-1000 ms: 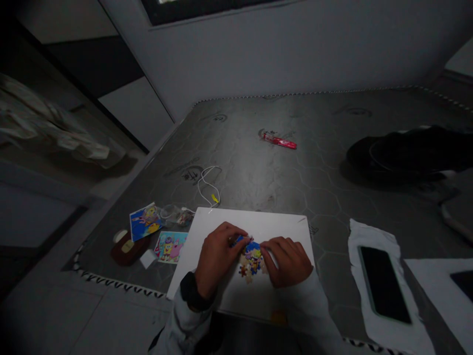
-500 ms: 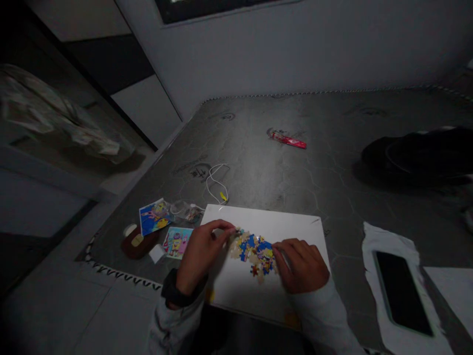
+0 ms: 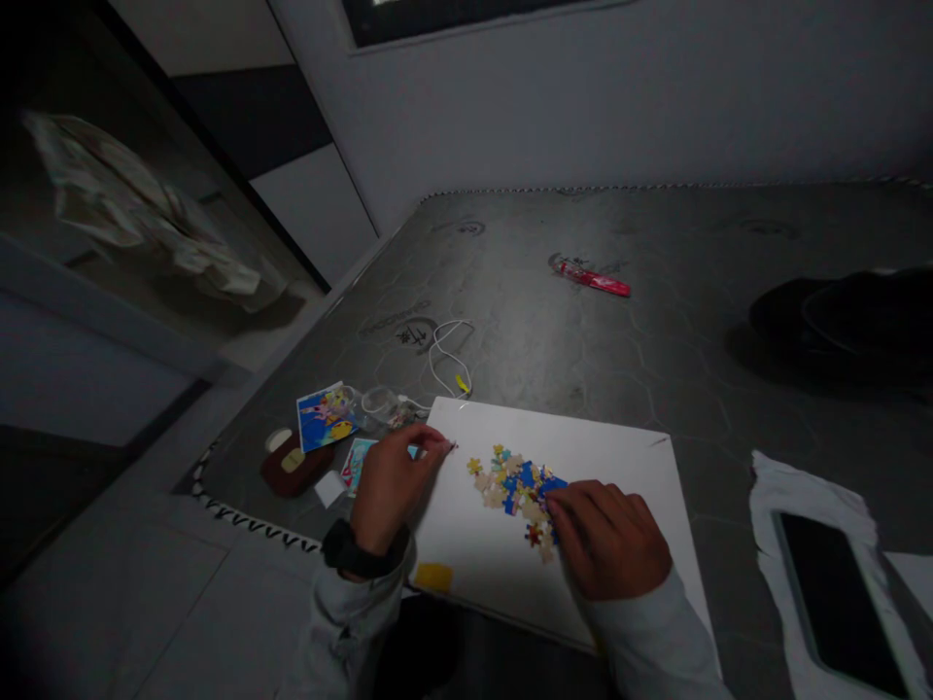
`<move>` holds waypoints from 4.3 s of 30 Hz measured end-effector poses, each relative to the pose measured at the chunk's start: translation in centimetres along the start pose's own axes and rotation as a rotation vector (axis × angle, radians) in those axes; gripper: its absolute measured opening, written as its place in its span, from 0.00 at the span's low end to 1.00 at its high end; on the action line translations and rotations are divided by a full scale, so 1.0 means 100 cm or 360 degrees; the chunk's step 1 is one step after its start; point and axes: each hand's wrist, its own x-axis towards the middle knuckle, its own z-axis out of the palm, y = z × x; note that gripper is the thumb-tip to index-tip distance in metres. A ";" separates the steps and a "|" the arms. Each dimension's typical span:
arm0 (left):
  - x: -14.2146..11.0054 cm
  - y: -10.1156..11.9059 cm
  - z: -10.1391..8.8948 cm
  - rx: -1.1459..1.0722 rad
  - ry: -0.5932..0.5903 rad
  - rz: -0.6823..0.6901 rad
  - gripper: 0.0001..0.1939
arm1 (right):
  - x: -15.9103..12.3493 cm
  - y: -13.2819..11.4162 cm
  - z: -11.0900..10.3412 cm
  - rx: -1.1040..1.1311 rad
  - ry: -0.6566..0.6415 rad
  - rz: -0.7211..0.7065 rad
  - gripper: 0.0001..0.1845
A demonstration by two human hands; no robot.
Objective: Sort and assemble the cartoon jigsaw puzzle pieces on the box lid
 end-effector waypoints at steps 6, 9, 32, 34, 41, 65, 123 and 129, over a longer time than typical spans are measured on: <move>-0.008 0.007 0.001 0.0042 -0.0295 0.0311 0.06 | 0.001 -0.010 0.002 -0.0035 0.0100 -0.0034 0.07; -0.010 0.005 0.008 0.0082 -0.0355 0.0364 0.08 | 0.001 -0.011 0.005 -0.0056 0.0148 -0.0088 0.09; -0.008 0.003 -0.015 0.0415 -0.0285 0.0321 0.07 | -0.010 -0.001 0.017 -0.0174 0.0205 -0.0114 0.09; -0.009 0.009 -0.002 0.0368 -0.0316 0.0482 0.11 | -0.010 -0.003 0.017 -0.0166 0.0190 -0.0086 0.08; -0.013 0.013 0.035 0.0437 -0.0523 0.0819 0.23 | -0.008 -0.011 0.019 -0.0129 0.0228 0.0019 0.08; 0.000 -0.005 -0.022 0.0962 0.0125 0.0231 0.10 | -0.014 -0.023 0.021 0.0057 0.0228 0.0140 0.04; -0.017 0.018 -0.044 0.0989 -0.0335 0.0121 0.11 | -0.023 -0.021 0.019 0.0180 0.0237 0.0148 0.05; -0.007 -0.001 -0.043 0.0841 -0.0426 0.0211 0.10 | -0.021 -0.019 0.018 0.0152 0.0248 0.0095 0.05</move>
